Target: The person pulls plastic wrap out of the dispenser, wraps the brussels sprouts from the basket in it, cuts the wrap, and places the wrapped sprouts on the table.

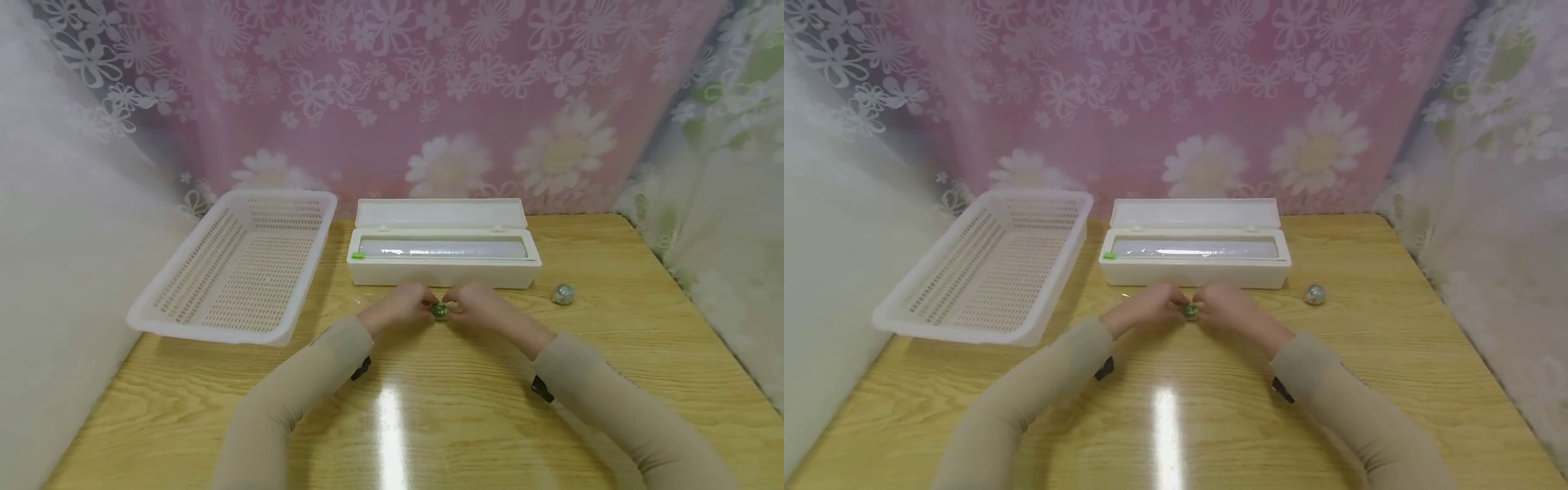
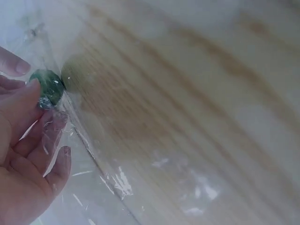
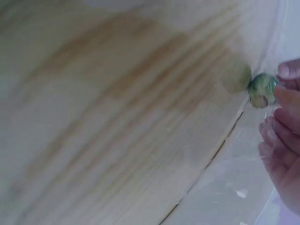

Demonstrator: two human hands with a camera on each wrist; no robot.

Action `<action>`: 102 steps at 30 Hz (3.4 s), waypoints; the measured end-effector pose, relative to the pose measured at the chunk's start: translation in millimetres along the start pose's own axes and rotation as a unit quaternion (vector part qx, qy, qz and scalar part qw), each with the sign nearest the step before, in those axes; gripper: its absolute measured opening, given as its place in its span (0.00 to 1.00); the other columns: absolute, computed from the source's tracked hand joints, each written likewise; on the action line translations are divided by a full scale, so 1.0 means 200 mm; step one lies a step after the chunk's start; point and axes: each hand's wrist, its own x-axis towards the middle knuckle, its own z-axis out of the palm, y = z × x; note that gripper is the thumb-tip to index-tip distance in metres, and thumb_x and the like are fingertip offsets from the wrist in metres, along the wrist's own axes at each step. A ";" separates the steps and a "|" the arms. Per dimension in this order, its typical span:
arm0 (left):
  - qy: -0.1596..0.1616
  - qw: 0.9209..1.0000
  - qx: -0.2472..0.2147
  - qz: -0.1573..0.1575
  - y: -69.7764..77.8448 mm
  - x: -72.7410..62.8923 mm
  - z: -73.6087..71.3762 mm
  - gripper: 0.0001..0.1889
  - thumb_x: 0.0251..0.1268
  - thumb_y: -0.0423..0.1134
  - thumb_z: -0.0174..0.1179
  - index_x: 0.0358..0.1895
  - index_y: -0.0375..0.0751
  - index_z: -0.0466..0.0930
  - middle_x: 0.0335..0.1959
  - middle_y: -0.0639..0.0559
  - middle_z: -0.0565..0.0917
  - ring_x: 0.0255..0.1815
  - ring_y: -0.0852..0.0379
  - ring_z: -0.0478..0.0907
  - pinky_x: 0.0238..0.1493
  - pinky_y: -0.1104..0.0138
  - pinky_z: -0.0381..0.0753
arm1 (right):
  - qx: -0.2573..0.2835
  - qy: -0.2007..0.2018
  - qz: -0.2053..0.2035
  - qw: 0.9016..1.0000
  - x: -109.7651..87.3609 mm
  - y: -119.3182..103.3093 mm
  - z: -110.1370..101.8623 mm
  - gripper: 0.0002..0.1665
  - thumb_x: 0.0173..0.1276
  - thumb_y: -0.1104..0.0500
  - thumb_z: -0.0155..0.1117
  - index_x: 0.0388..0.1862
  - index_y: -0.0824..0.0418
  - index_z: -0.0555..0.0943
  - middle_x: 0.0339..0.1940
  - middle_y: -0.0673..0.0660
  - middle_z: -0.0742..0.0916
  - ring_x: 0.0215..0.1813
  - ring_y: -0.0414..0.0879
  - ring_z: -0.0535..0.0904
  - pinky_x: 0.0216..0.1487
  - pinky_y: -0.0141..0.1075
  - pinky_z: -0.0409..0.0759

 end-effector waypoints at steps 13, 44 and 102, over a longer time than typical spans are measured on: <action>0.020 0.999 0.043 -0.004 0.00 0.04 -0.02 0.08 0.58 0.38 0.58 0.38 0.40 0.82 0.33 0.54 0.82 0.34 0.61 0.74 0.39 0.72 0.72 | -0.115 0.069 -0.050 0.990 0.01 -0.03 0.02 0.04 0.51 0.67 0.65 0.27 0.62 0.81 0.22 0.52 0.79 0.26 0.44 0.76 0.25 0.33 0.74; 0.040 0.993 0.102 -0.049 0.01 0.08 -0.02 0.12 0.49 0.39 0.65 0.40 0.45 0.80 0.37 0.54 0.81 0.41 0.57 0.76 0.46 0.69 0.72 | -0.107 0.007 0.007 0.994 0.13 0.03 0.04 0.14 0.50 0.60 0.69 0.32 0.67 0.77 0.27 0.57 0.80 0.32 0.51 0.77 0.35 0.39 0.76; 0.301 0.784 -0.543 0.010 0.26 -0.18 -0.22 0.10 0.60 0.32 0.56 0.37 0.24 0.76 0.27 0.54 0.77 0.28 0.62 0.74 0.34 0.66 0.77 | 0.461 0.243 0.050 0.852 0.00 -0.26 -0.26 0.17 0.70 0.65 0.44 0.34 0.77 0.76 0.26 0.54 0.81 0.30 0.41 0.78 0.35 0.33 0.78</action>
